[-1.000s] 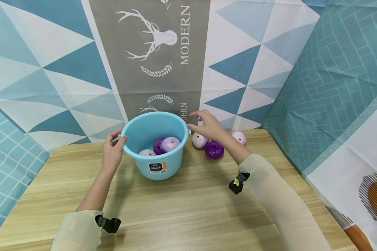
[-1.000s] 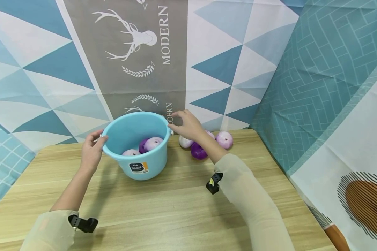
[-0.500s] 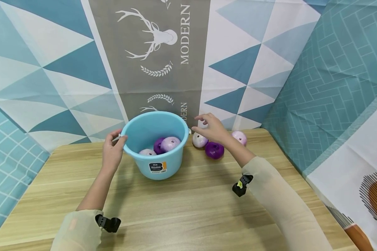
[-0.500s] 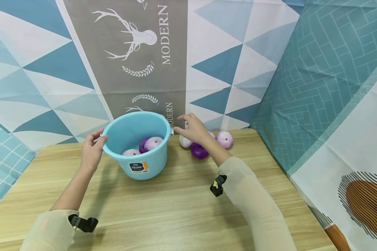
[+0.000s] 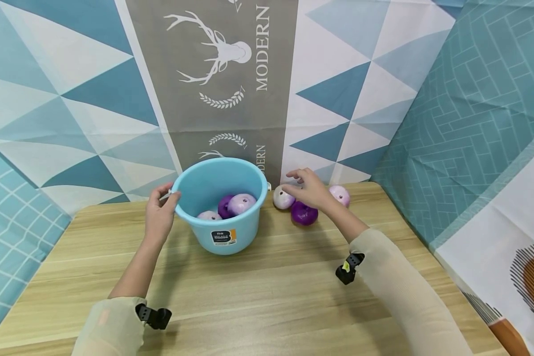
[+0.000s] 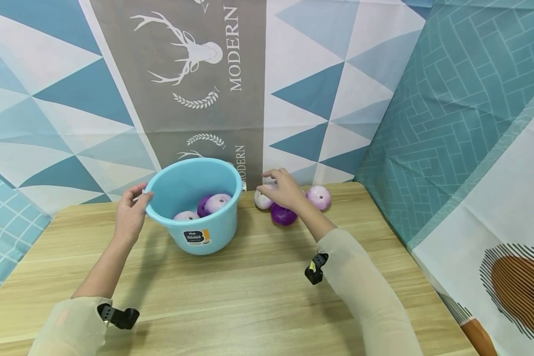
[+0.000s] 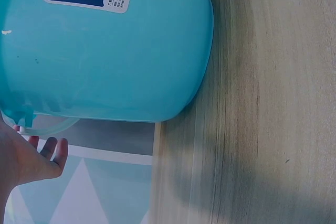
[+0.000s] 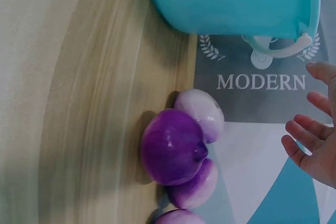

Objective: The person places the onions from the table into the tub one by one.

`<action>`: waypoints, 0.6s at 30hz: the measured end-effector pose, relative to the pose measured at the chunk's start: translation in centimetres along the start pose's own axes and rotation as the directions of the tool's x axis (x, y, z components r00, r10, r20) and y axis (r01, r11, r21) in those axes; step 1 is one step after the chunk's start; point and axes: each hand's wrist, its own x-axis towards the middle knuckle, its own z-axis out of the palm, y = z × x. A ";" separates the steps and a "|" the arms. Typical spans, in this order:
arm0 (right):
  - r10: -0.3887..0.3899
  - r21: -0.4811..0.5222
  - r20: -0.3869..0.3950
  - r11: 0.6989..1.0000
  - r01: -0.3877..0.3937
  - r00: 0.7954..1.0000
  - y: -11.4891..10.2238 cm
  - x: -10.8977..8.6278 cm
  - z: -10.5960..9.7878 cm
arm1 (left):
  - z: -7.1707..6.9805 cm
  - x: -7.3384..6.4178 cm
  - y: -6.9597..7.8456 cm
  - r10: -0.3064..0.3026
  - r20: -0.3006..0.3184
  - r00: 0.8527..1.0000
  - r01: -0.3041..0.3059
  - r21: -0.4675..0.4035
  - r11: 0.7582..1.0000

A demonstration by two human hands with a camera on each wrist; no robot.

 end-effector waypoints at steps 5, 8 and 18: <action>0.000 -0.035 0.000 0.999 0.000 1.000 1.1 -0.4 0.1 | 0.1 0.0 -0.1 0.002 -0.001 1.000 -0.002 -0.003 1.000; 0.012 -0.039 -0.006 0.999 -0.012 1.000 1.6 -0.5 0.2 | 0.0 0.0 -0.1 0.000 0.004 1.000 0.000 -0.010 1.000; 0.027 -0.037 -0.022 0.999 -0.028 0.999 3.0 -1.1 0.4 | 0.0 0.0 -0.1 0.011 0.008 1.000 -0.011 -0.016 1.000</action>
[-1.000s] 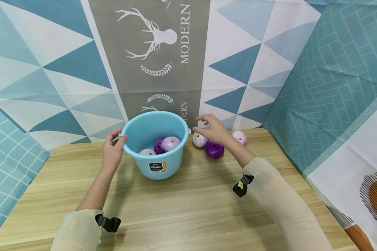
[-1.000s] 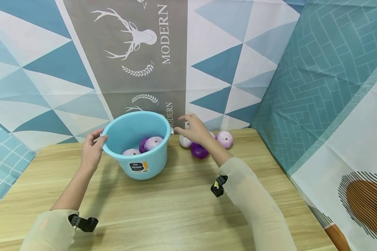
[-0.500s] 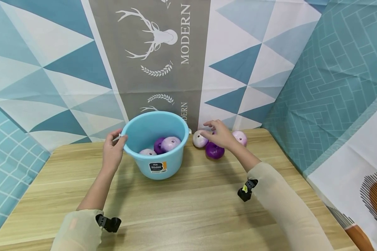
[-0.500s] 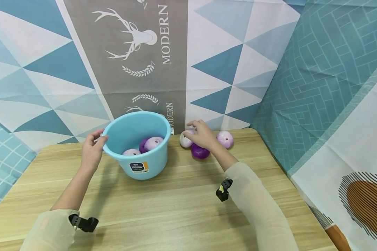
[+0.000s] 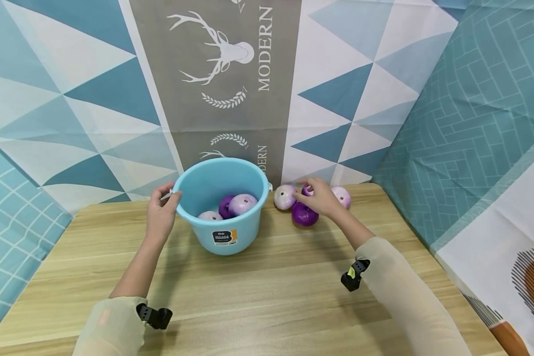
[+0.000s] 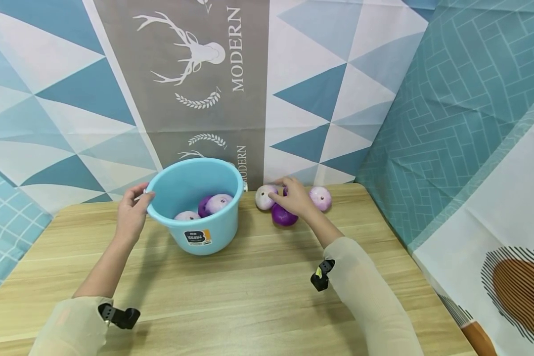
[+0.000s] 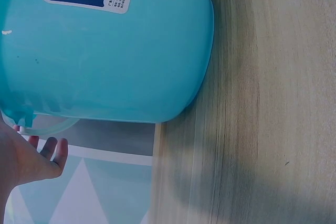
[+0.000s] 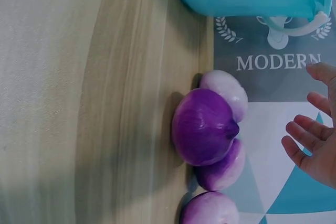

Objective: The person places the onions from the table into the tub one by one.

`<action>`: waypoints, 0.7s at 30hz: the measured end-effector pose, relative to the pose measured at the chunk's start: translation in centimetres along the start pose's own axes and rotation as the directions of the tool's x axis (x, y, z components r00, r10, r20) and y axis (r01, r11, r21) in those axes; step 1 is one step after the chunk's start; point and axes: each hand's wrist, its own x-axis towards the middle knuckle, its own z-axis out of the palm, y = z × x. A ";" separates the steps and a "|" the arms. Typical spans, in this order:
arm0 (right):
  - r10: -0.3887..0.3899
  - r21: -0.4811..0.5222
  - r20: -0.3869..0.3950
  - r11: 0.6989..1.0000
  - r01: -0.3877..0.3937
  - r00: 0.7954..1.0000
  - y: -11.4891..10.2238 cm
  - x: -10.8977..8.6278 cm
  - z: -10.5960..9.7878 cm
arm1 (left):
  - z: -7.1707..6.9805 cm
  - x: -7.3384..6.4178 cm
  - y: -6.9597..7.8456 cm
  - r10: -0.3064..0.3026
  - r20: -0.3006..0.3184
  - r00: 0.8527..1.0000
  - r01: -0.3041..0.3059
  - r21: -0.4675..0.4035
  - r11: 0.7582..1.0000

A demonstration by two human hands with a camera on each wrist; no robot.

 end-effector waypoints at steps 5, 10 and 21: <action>0.010 -0.007 0.001 1.000 -0.010 1.000 0.9 -0.2 0.4 | 0.0 0.0 0.0 0.006 -0.001 1.000 -0.006 -0.009 1.000; -0.012 -0.004 -0.010 1.000 0.012 1.000 1.8 -0.5 0.8 | 0.0 0.0 0.0 0.006 -0.001 1.000 -0.006 -0.011 1.000; 0.024 0.012 -0.044 1.000 -0.023 0.999 2.9 -1.1 1.3 | 0.1 0.0 0.0 -0.003 -0.001 1.000 0.003 -0.012 1.000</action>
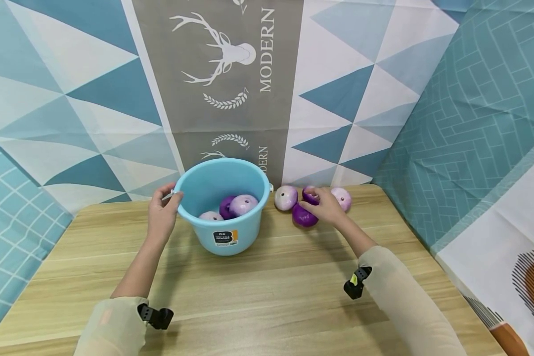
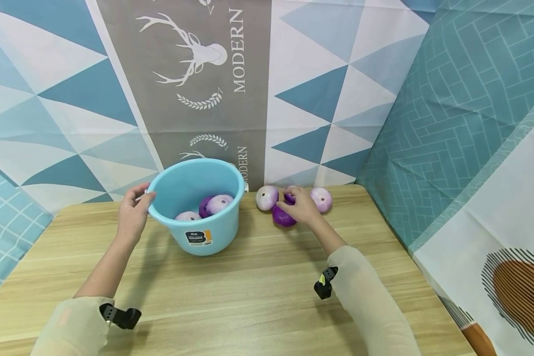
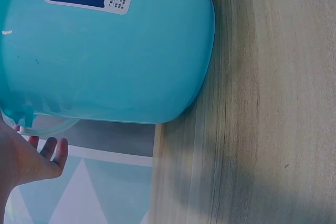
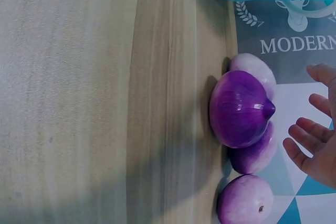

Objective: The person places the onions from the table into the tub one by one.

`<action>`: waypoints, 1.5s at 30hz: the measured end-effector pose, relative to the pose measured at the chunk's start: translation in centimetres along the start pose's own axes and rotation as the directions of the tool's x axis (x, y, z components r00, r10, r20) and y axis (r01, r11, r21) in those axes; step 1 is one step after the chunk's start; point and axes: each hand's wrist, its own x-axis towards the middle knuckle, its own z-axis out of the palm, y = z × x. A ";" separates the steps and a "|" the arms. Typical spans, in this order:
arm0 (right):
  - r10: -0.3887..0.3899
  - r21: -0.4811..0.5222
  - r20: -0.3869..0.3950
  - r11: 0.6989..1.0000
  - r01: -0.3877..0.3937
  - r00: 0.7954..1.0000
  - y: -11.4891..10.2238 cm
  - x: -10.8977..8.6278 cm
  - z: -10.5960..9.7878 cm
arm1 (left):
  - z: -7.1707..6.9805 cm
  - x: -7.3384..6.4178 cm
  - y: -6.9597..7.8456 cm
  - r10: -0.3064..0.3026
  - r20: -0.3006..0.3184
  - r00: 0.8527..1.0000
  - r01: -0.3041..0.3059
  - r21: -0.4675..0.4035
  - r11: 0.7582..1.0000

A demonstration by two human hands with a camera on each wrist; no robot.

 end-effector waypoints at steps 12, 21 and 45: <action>0.037 0.030 0.004 0.999 -0.038 0.999 1.7 -0.4 0.7 | -0.1 0.0 -0.1 0.003 0.006 1.000 -0.003 0.002 1.000; 0.068 0.028 0.003 0.997 -0.068 0.998 2.8 -0.4 1.4 | 0.0 0.1 0.0 0.000 0.002 1.000 0.000 0.006 1.000; 0.087 0.062 -0.008 0.994 -0.087 0.996 3.9 -0.3 3.1 | -0.1 -0.1 0.2 -0.003 0.008 1.000 0.003 0.002 1.000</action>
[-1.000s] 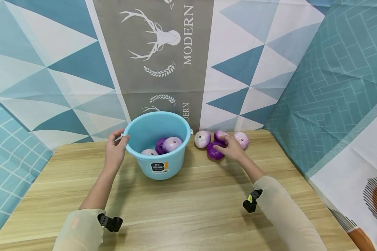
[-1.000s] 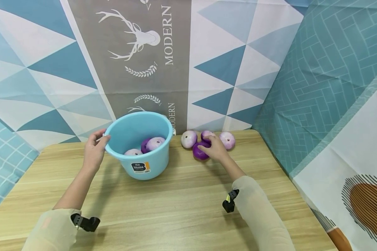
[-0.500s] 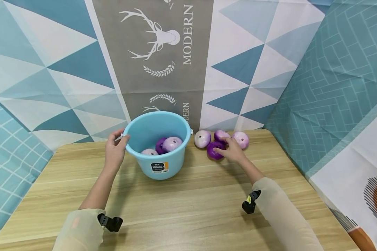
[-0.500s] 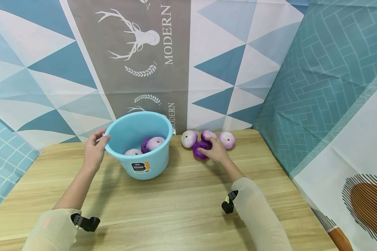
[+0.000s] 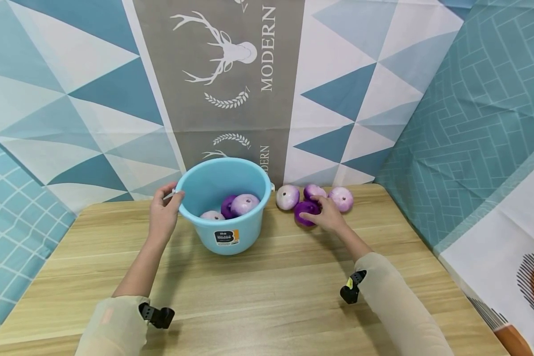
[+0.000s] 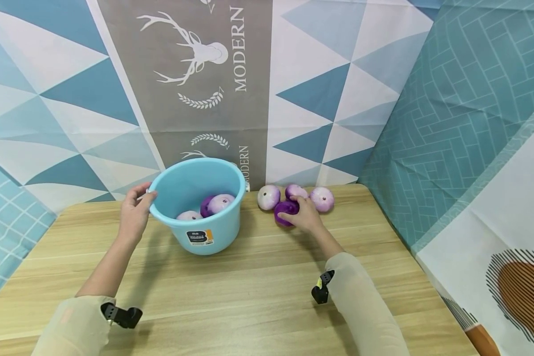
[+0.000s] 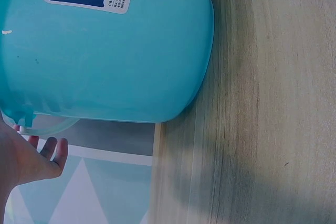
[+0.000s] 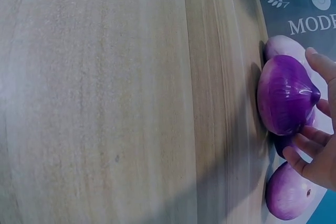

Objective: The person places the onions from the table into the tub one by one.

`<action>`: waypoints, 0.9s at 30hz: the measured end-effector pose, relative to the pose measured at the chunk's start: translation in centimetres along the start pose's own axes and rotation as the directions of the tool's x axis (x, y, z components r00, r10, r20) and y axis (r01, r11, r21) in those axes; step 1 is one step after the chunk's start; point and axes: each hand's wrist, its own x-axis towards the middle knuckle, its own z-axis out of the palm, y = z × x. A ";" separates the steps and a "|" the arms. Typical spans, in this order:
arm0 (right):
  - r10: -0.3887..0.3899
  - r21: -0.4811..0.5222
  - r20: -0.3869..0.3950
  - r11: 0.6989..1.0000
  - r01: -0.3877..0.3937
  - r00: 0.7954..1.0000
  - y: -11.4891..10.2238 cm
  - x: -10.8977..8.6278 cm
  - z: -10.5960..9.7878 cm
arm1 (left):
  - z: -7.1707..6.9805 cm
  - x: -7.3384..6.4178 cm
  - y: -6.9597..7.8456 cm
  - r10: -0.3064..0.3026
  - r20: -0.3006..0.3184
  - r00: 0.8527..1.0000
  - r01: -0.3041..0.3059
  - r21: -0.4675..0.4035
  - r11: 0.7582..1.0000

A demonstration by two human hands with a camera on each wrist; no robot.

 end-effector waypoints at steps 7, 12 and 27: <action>-0.001 -0.002 -0.008 1.000 0.001 1.000 0.1 0.1 0.4 | 0.0 0.1 0.0 -0.003 -0.004 1.000 0.003 0.000 1.000; 0.015 -0.010 -0.003 1.000 -0.015 1.000 0.1 0.1 0.6 | 0.0 0.1 0.0 -0.007 -0.002 1.000 0.007 0.004 1.000; 0.067 0.004 0.007 0.998 -0.067 0.998 0.6 0.0 1.9 | -0.1 0.0 -0.1 -0.005 0.004 1.000 0.005 -0.001 1.000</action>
